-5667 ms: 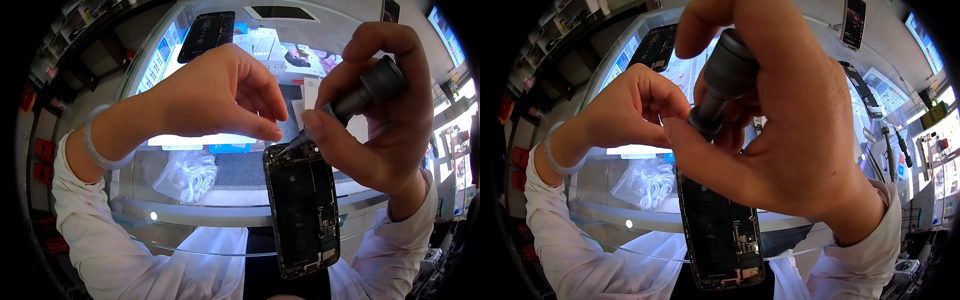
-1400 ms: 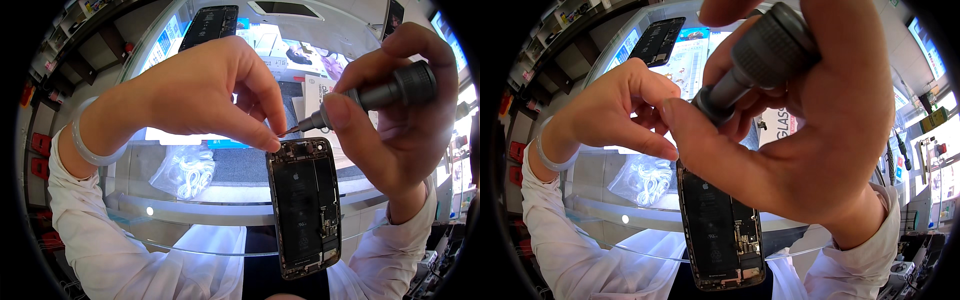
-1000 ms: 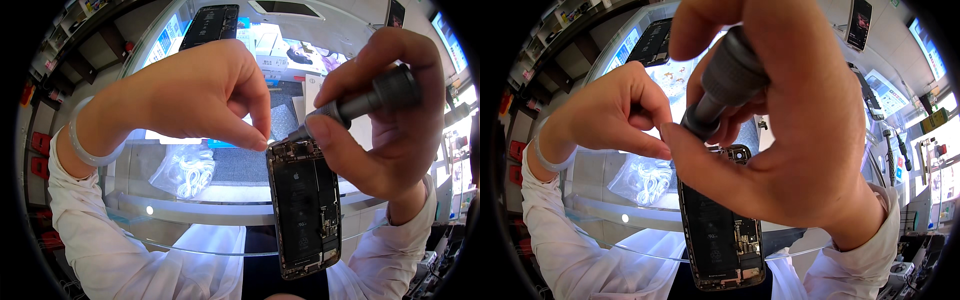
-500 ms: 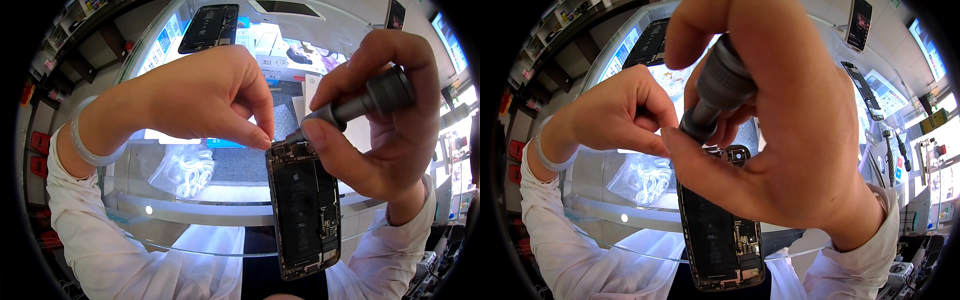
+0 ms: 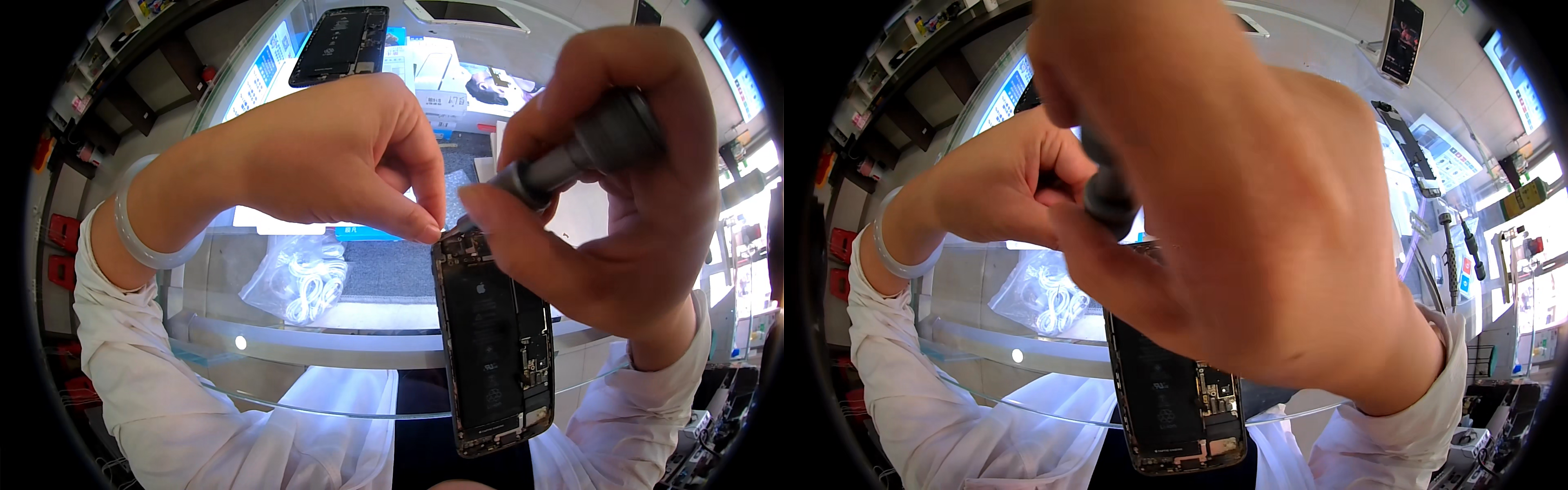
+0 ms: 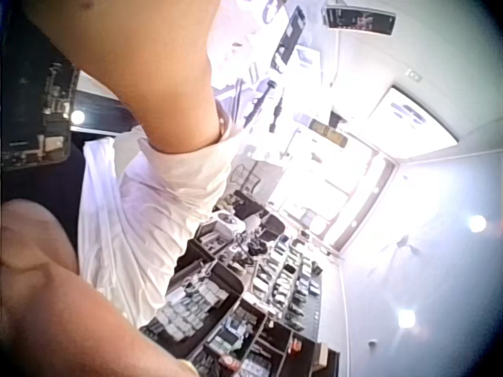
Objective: The person unscrews and removes a internal component from the top of an open smartphone using a precision screwdriver.
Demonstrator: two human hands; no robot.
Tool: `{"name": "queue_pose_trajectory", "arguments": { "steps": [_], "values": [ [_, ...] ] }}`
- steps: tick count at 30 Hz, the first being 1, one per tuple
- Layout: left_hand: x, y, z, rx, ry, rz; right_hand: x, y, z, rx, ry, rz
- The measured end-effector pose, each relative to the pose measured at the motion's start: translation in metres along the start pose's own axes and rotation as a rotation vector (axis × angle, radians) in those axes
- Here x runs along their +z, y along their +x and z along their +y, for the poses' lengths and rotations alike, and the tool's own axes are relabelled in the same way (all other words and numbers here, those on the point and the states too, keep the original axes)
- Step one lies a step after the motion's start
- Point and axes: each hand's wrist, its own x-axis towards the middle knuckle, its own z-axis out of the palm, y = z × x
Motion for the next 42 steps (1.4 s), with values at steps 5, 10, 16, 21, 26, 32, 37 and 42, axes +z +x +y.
{"name": "queue_pose_trajectory", "arguments": {
  "steps": [5, 10, 16, 21, 26, 32, 37, 42],
  "values": [
    [-0.001, -0.001, -0.005, -0.001, -0.008, 0.015, 0.000, 0.001, -0.004, 0.018, 0.023, -0.016],
    [0.000, -0.001, 0.001, 0.024, 0.081, 0.027, 0.001, 0.005, -0.004, 0.033, 0.027, -0.014],
    [-0.002, -0.004, 0.011, -0.143, -0.023, -0.015, 0.001, 0.008, -0.005, 0.043, 0.037, -0.014],
    [0.005, 0.000, 0.003, 0.036, 0.045, 0.044, 0.002, 0.007, -0.005, 0.049, 0.048, -0.018],
    [0.006, -0.002, 0.000, 0.042, 0.079, 0.057, 0.004, 0.006, -0.005, 0.058, 0.060, -0.016],
    [-0.001, -0.004, 0.008, -0.136, -0.019, -0.032, 0.004, 0.006, -0.005, 0.060, 0.076, -0.016],
    [0.000, -0.003, 0.005, -0.113, -0.037, -0.027, 0.004, 0.004, -0.004, 0.066, 0.089, -0.012],
    [0.001, -0.003, 0.002, -0.079, -0.043, -0.017, 0.003, 0.000, -0.005, 0.079, 0.111, -0.015]
  ]
}}
